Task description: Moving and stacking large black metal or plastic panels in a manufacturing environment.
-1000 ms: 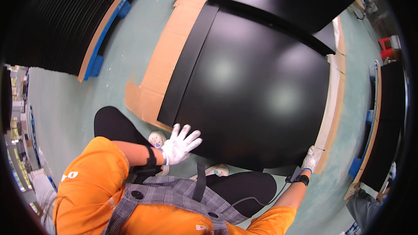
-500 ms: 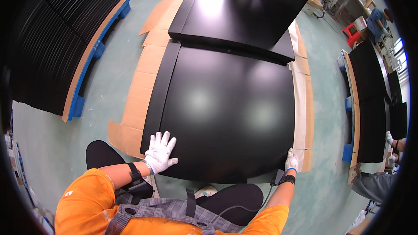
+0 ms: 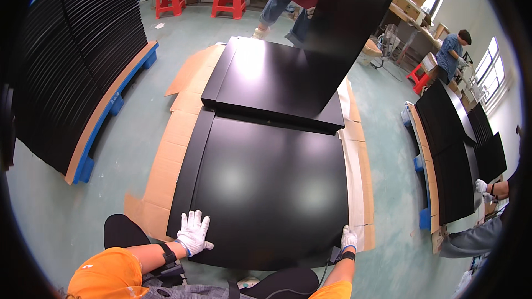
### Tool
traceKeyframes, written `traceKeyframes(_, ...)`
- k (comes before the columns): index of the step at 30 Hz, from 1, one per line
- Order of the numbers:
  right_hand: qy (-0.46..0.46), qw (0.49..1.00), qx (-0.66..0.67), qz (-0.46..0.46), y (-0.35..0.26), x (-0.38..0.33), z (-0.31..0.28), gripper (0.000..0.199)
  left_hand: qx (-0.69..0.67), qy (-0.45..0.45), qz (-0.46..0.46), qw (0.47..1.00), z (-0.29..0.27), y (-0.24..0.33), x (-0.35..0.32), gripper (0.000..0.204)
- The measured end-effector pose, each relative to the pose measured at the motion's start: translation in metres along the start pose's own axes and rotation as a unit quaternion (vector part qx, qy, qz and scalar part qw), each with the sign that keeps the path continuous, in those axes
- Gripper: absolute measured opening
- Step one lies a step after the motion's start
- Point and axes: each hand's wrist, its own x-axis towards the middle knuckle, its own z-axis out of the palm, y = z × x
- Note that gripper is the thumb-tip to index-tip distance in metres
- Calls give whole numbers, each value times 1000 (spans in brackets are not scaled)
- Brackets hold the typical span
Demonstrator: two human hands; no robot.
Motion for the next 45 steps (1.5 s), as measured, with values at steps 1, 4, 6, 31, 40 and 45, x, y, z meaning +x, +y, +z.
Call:
traceKeyframes(1, 15, 1000, 10, 19, -1, -1, 0, 65, -7, -2, 1, 1000, 0, 1, -1, 100)
traceKeyframes(4, 19, 999, 37, 32, -4, -8, -4, 70, -17, -2, -6, 1000, -2, 1, 3, 100)
traceKeyframes(6, 61, 998, 11, 17, -12, -5, -8, 70, 3, -7, -10, 1000, -3, 0, 6, 102)
traceKeyframes(31, -32, 964, 137, 226, -99, -77, -160, 86, -86, -80, 7, 993, -28, -23, 9, 107)
traceKeyframes(40, -190, 909, 338, 151, -174, -167, -280, 29, -196, -156, 8, 968, -62, -12, -14, 109)
traceKeyframes(45, -207, 921, 328, 34, -236, -239, -335, 18, -292, -180, 20, 939, -119, 32, -56, 109)
